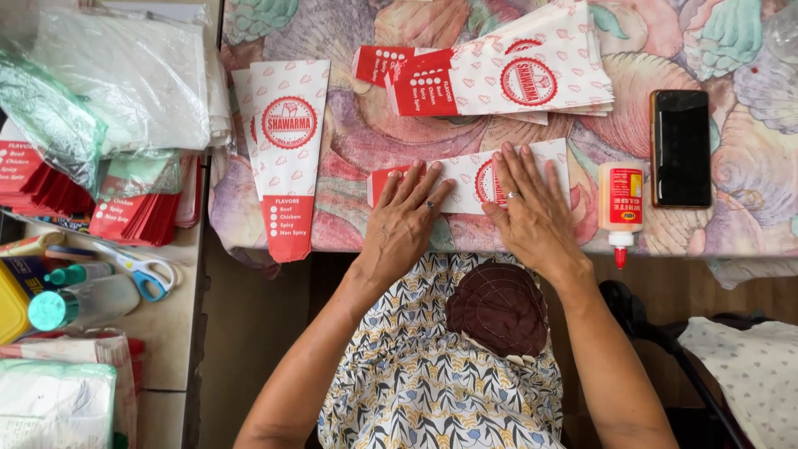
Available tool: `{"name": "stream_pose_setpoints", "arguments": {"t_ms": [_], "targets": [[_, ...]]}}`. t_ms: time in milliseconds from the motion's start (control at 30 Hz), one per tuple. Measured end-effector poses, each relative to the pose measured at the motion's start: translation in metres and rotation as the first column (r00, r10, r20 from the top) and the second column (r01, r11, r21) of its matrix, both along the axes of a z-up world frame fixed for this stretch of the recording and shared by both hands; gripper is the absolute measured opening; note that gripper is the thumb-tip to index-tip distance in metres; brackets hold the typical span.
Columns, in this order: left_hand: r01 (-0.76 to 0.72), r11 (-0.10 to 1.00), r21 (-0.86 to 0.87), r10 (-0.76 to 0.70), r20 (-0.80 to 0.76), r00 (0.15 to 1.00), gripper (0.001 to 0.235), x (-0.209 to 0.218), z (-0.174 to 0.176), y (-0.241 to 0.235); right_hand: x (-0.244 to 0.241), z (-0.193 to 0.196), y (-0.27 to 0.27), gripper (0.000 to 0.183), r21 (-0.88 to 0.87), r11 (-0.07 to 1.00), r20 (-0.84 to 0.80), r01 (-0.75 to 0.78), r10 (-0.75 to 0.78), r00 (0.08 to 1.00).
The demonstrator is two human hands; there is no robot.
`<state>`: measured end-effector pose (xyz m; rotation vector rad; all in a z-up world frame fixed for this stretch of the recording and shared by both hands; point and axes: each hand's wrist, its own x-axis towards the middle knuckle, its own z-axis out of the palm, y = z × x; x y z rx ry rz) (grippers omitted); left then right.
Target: Arranging, stacking, and applying glue to paper shawarma bags on a table.
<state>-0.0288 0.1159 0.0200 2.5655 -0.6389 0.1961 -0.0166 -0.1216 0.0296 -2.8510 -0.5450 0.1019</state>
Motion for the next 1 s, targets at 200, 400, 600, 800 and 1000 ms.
{"name": "stream_pose_setpoints", "arguments": {"t_ms": [200, 400, 600, 800, 1000], "targets": [[-0.121, 0.968, 0.22, 0.163, -0.188, 0.969, 0.069, -0.023, 0.009, 0.051, -0.006, 0.012, -0.022, 0.105, 0.026, 0.987, -0.049, 0.156, -0.155, 0.987], [-0.285, 0.948, 0.143, 0.29, -0.014, 0.957, 0.113, -0.028, 0.027, 0.009, -0.006, 0.012, -0.021, 0.112, 0.058, 0.986, -0.057, 0.159, -0.156, 0.986], [0.085, 0.932, 0.353, -0.099, 0.023, 0.995, 0.123, -0.033, -0.005, -0.029, -0.003, 0.035, -0.018, 0.116, 0.066, 0.994, 0.066, 0.085, -0.09, 0.994], [0.128, 0.972, 0.196, -0.143, 0.064, 0.988, 0.064, -0.058, -0.006, -0.013, 0.046, 0.013, -0.054, 0.033, 0.396, 0.918, 0.416, -0.012, -0.168, 0.894], [-0.335, 0.726, -0.601, 0.195, -0.287, 0.938, 0.04, -0.044, 0.052, 0.053, 0.096, 0.019, -0.035, 0.024, 0.387, 0.91, 0.448, -0.148, -0.045, 0.893]]}}
